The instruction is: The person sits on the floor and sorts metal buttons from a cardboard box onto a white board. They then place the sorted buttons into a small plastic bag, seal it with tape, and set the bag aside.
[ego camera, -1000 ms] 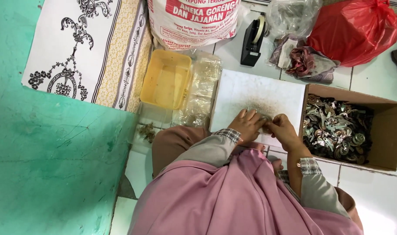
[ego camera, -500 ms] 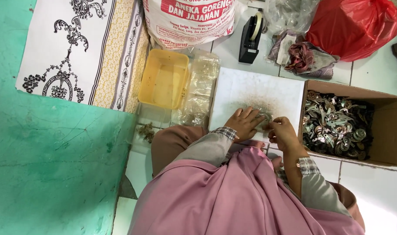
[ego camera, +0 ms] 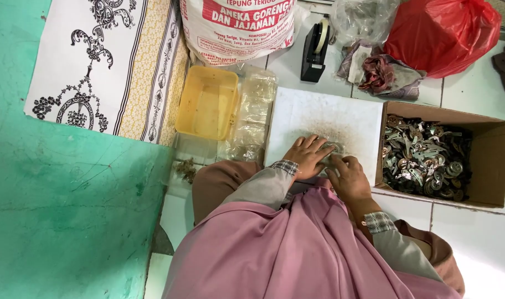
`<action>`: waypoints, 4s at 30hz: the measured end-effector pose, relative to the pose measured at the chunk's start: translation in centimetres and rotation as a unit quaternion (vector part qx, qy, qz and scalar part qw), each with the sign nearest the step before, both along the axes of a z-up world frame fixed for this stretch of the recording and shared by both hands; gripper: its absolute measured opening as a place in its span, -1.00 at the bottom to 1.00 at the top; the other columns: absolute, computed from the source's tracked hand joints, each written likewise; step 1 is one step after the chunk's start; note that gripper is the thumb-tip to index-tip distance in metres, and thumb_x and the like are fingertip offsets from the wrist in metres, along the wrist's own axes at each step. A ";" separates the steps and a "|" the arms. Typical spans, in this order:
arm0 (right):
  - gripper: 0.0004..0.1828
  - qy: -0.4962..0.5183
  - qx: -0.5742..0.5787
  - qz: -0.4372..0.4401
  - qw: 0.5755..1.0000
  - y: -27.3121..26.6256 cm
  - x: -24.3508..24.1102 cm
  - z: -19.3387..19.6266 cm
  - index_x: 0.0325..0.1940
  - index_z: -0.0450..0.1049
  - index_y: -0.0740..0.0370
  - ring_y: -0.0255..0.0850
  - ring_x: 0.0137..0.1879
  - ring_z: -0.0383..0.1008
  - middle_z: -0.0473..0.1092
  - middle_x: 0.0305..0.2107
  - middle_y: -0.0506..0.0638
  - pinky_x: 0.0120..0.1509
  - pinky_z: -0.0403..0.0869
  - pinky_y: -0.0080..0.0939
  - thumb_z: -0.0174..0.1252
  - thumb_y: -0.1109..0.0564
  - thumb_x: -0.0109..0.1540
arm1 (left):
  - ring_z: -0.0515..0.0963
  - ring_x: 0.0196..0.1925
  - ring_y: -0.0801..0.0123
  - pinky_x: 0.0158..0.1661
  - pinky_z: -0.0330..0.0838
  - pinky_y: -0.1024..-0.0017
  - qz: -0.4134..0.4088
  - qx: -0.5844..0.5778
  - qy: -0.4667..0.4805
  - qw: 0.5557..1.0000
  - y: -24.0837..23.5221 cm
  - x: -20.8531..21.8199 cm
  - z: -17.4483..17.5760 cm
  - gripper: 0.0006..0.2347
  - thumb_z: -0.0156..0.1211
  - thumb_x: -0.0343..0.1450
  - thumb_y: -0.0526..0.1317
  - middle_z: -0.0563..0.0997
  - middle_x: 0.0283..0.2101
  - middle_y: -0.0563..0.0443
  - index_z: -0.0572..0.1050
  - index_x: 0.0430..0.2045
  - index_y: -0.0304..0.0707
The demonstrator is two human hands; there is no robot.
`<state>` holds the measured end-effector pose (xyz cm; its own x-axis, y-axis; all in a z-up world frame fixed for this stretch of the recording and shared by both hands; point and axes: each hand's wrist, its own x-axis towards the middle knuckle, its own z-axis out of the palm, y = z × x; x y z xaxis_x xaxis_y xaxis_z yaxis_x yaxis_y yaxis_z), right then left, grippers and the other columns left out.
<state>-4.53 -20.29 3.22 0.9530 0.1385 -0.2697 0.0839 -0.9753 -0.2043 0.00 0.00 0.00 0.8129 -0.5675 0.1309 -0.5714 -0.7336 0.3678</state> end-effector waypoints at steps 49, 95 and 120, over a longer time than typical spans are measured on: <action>-0.91 -0.123 0.373 -0.063 0.917 1.8 0.9 1.0 -0.04 0.55 0.33 0.06 -0.25 0.56 0.49 -0.13 0.28 -0.32 0.58 -0.11 0.21 0.28 0.38 | 0.46 -0.28 0.30 -0.27 0.41 0.24 0.189 -0.143 -0.204 0.950 0.9 -0.7 -0.5 -0.90 0.28 0.17 -0.10 0.45 -0.35 0.26 0.49 -0.55 0.12; -0.75 0.074 -0.167 0.392 0.902 39.4 17.0 -3.7 -0.19 0.66 -0.20 -0.16 0.10 0.46 0.57 -0.33 -0.19 0.44 0.09 0.24 0.06 0.08 0.27 | 0.64 -0.31 0.07 -0.19 0.51 0.10 0.157 0.208 0.116 0.958 34.2 8.9 -7.4 -0.85 0.22 0.32 -0.37 0.61 -0.56 -0.02 0.63 -0.68 -0.18; -0.75 -0.090 0.090 0.252 0.959 16.5 -0.2 0.9 -0.11 0.59 -0.16 -0.09 0.19 0.43 0.50 -0.09 -0.15 0.47 0.14 0.46 -0.02 0.03 0.31 | 0.55 0.05 -0.09 0.01 0.42 0.01 0.118 0.024 0.146 0.982 15.5 -8.4 7.5 -0.57 0.08 0.39 -0.13 0.54 -0.01 -0.20 0.44 0.15 -0.30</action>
<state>-4.74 -3.75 4.12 0.7814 0.6231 -0.0350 0.5859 -0.7517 -0.3027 -8.40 15.52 7.52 0.9215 -0.3585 -0.1496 -0.2589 -0.8539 0.4515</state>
